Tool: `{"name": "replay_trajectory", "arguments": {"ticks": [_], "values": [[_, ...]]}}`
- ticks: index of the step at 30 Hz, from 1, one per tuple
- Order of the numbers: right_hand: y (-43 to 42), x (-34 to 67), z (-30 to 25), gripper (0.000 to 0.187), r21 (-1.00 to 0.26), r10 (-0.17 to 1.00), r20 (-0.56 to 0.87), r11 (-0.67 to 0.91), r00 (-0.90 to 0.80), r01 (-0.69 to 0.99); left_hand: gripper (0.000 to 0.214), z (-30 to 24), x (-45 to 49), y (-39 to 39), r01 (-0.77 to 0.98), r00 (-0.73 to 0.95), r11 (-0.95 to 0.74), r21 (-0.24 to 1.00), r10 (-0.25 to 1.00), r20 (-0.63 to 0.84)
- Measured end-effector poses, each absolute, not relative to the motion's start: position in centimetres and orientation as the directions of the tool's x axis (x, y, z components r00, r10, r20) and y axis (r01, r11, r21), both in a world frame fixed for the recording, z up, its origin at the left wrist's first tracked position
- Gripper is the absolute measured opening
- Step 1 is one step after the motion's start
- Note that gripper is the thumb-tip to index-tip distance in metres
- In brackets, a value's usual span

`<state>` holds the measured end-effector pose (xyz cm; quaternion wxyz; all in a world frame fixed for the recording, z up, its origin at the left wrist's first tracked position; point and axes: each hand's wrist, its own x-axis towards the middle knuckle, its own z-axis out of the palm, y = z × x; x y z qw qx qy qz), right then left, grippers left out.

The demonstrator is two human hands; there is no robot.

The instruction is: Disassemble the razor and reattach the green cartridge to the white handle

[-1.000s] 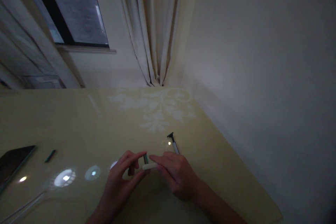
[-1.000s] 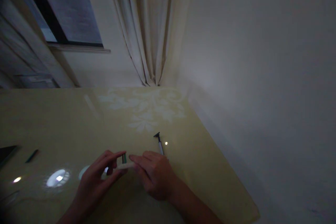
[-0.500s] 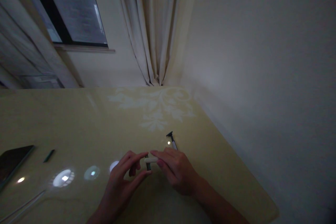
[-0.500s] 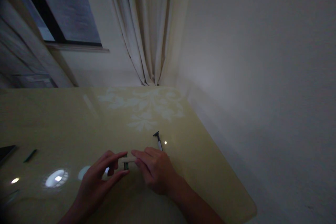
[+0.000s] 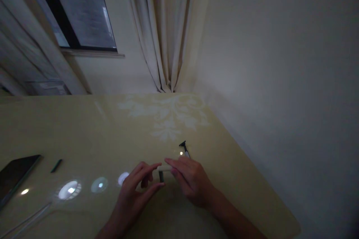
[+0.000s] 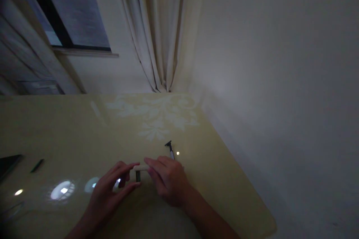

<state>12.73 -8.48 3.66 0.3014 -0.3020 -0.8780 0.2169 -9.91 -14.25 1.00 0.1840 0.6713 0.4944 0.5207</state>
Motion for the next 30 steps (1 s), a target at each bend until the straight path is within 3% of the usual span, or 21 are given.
{"name": "replay_trajectory", "arguments": {"ticks": [7, 12, 17, 22, 27, 30], "values": [[-8.86, 12.74, 4.04, 0.044, -0.494, 0.606, 0.405, 0.775, -0.684, 0.394, 0.04, 0.54, -9.99, -14.45, 0.472, -0.019, -0.412, 0.779, 0.879, 0.476], [-8.61, 12.97, 4.05, 0.043, -0.5, 0.664, 0.429, 0.739, -0.613, 0.451, 0.039, 0.49, -9.95, -14.45, 0.467, -0.037, -0.399, 0.789, 0.883, 0.468], [-8.95, 12.64, 3.99, 0.044, -0.479, 0.607, 0.404, 0.778, -0.685, 0.406, 0.038, 0.81, -9.88, -14.38, 0.469, -0.023, -0.39, 0.793, 0.892, 0.452], [-8.79, 12.92, 4.04, 0.043, -0.536, 0.682, 0.401, 0.716, -0.611, 0.448, 0.041, 0.93, -9.92, -14.35, 0.461, -0.042, -0.415, 0.785, 0.873, 0.486], [-8.95, 12.74, 3.87, 0.046, -0.5, 0.625, 0.398, 0.762, -0.672, 0.412, 0.038, 1.17, -9.96, -14.26, 0.467, -0.043, -0.396, 0.79, 0.883, 0.468], [-9.05, 12.71, 3.88, 0.045, -0.514, 0.663, 0.403, 0.734, -0.631, 0.443, 0.038, 1.18, -10.03, -14.28, 0.459, -0.043, -0.399, 0.794, 0.883, 0.468]]}}
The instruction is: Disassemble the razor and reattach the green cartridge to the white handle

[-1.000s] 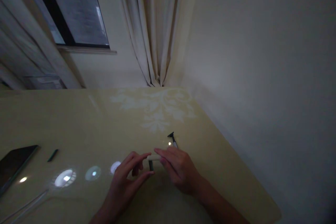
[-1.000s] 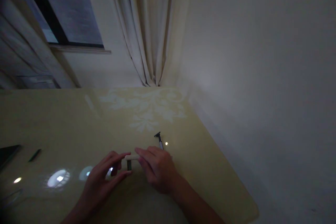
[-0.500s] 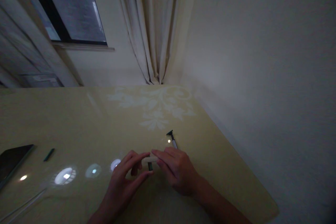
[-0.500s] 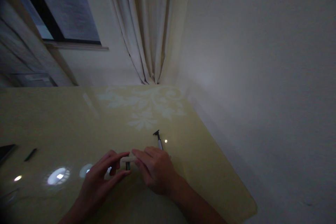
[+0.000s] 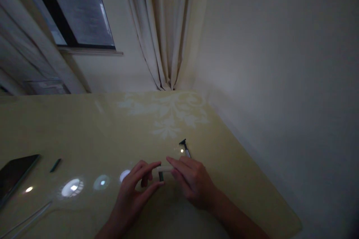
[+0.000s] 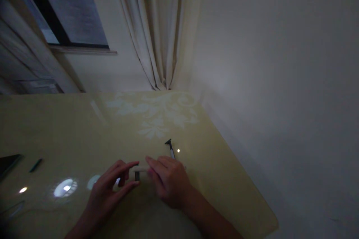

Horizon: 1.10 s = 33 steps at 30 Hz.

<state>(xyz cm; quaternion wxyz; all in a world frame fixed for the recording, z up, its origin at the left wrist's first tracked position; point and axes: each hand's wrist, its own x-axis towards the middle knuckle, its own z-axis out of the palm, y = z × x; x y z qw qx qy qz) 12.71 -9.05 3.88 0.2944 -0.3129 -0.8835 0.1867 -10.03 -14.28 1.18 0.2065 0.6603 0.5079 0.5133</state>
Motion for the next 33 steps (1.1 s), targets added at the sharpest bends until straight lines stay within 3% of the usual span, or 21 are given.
{"name": "replay_trajectory", "arguments": {"ticks": [3, 7, 12, 17, 21, 33], "values": [[-9.15, 12.68, 3.93, 0.044, -0.522, 0.689, 0.404, 0.714, -0.602, 0.467, 0.04, 1.0, -10.13, -14.39, 0.468, -0.03, -0.395, 0.791, 0.887, 0.461], [-9.28, 12.6, 4.06, 0.044, -0.487, 0.641, 0.413, 0.756, -0.647, 0.438, 0.039, 0.94, -10.17, -14.45, 0.47, -0.041, -0.39, 0.792, 0.887, 0.461], [-9.35, 12.59, 3.99, 0.044, -0.5, 0.69, 0.428, 0.719, -0.584, 0.483, 0.038, 1.22, -10.21, -14.35, 0.481, -0.049, -0.385, 0.788, 0.885, 0.463], [-9.75, 12.37, 4.03, 0.044, -0.469, 0.64, 0.412, 0.759, -0.649, 0.451, 0.035, 1.23, -10.39, -14.33, 0.478, -0.046, -0.393, 0.786, 0.882, 0.469], [-9.76, 12.37, 4.07, 0.043, -0.498, 0.68, 0.425, 0.726, -0.597, 0.473, 0.04, 1.38, -10.32, -14.37, 0.476, -0.055, -0.397, 0.785, 0.877, 0.477], [-9.68, 12.28, 4.06, 0.045, -0.516, 0.653, 0.399, 0.74, -0.643, 0.431, 0.036, 1.68, -10.22, -14.2, 0.482, -0.061, -0.402, 0.779, 0.871, 0.487]]}}
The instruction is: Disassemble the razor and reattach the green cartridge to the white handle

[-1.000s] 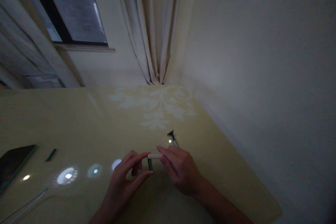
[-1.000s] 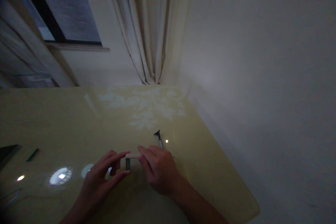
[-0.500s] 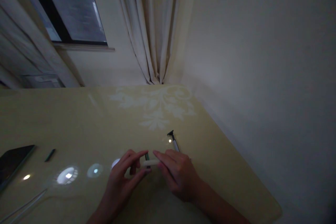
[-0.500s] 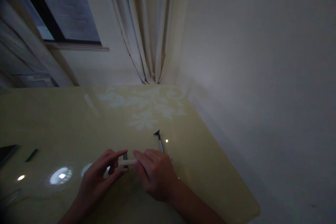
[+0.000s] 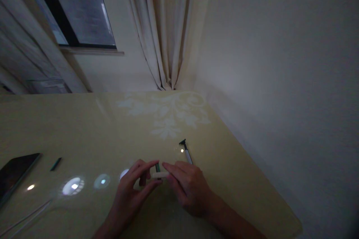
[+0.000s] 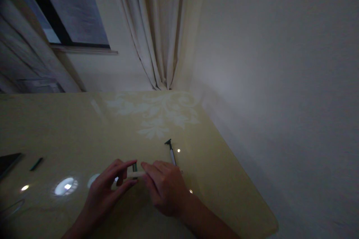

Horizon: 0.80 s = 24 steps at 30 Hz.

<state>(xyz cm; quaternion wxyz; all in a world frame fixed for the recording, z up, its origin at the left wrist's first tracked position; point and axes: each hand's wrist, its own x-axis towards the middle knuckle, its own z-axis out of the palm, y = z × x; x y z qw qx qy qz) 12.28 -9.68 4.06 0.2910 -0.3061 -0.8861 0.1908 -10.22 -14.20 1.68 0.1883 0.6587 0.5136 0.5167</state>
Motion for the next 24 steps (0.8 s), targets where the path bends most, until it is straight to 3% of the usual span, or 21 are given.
{"name": "replay_trajectory", "arguments": {"ticks": [6, 10, 24], "values": [[-9.63, 12.37, 4.02, 0.044, -0.535, 0.699, 0.392, 0.702, -0.598, 0.47, 0.038, 1.82, -10.16, -14.18, 0.481, -0.062, -0.403, 0.779, 0.87, 0.489], [-9.71, 12.38, 3.96, 0.045, -0.534, 0.653, 0.389, 0.735, -0.65, 0.419, 0.035, 1.77, -10.19, -14.22, 0.478, -0.056, -0.404, 0.78, 0.872, 0.486], [-9.65, 12.16, 4.15, 0.046, -0.527, 0.689, 0.409, 0.714, -0.598, 0.462, 0.041, 1.45, -10.52, -14.2, 0.506, -0.052, -0.404, 0.762, 0.867, 0.495]]}}
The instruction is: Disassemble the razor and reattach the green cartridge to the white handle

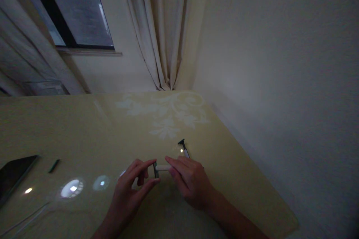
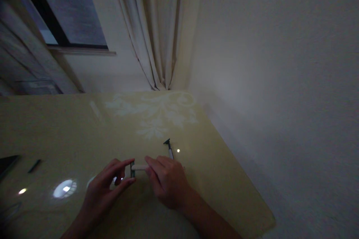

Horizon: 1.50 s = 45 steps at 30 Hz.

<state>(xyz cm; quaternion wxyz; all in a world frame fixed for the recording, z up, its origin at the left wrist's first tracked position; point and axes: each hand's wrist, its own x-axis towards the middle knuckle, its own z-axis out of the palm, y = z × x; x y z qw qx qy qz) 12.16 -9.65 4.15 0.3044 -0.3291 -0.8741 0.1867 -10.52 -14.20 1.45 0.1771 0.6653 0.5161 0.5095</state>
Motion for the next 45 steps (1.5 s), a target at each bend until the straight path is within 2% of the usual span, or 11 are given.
{"name": "replay_trajectory", "arguments": {"ticks": [4, 9, 13, 18, 23, 35, 41, 45], "values": [[-9.81, 12.1, 4.08, 0.047, -0.508, 0.653, 0.4, 0.742, -0.644, 0.437, 0.038, 1.5, -10.44, -14.08, 0.496, -0.041, -0.418, 0.761, 0.864, 0.501], [-9.71, 12.15, 3.98, 0.047, -0.514, 0.688, 0.406, 0.716, -0.601, 0.472, 0.04, 1.55, -10.43, -14.04, 0.492, -0.063, -0.409, 0.768, 0.864, 0.5], [-9.83, 12.08, 4.03, 0.046, -0.501, 0.647, 0.392, 0.747, -0.654, 0.438, 0.038, 1.31, -10.52, -14.09, 0.491, -0.049, -0.411, 0.768, 0.867, 0.495], [-9.71, 12.3, 4.17, 0.046, -0.505, 0.686, 0.419, 0.721, -0.595, 0.475, 0.039, 1.3, -10.52, -14.2, 0.508, -0.054, -0.405, 0.76, 0.866, 0.497], [-9.91, 12.19, 4.18, 0.046, -0.467, 0.633, 0.415, 0.765, -0.654, 0.444, 0.033, 1.54, -10.45, -14.19, 0.516, -0.08, -0.393, 0.761, 0.862, 0.5], [-9.94, 12.33, 3.95, 0.047, -0.574, 0.68, 0.395, 0.708, -0.618, 0.412, 0.034, 1.88, -10.37, -14.42, 0.533, -0.104, -0.386, 0.753, 0.854, 0.51], [-10.02, 12.1, 3.92, 0.046, -0.567, 0.639, 0.376, 0.732, -0.671, 0.378, 0.032, 1.61, -10.27, -14.29, 0.52, -0.075, -0.417, 0.745, 0.847, 0.527], [-9.89, 12.09, 3.87, 0.047, -0.577, 0.693, 0.4, 0.699, -0.6, 0.423, 0.035, 1.53, -10.25, -14.3, 0.52, -0.072, -0.406, 0.751, 0.855, 0.513]]}}
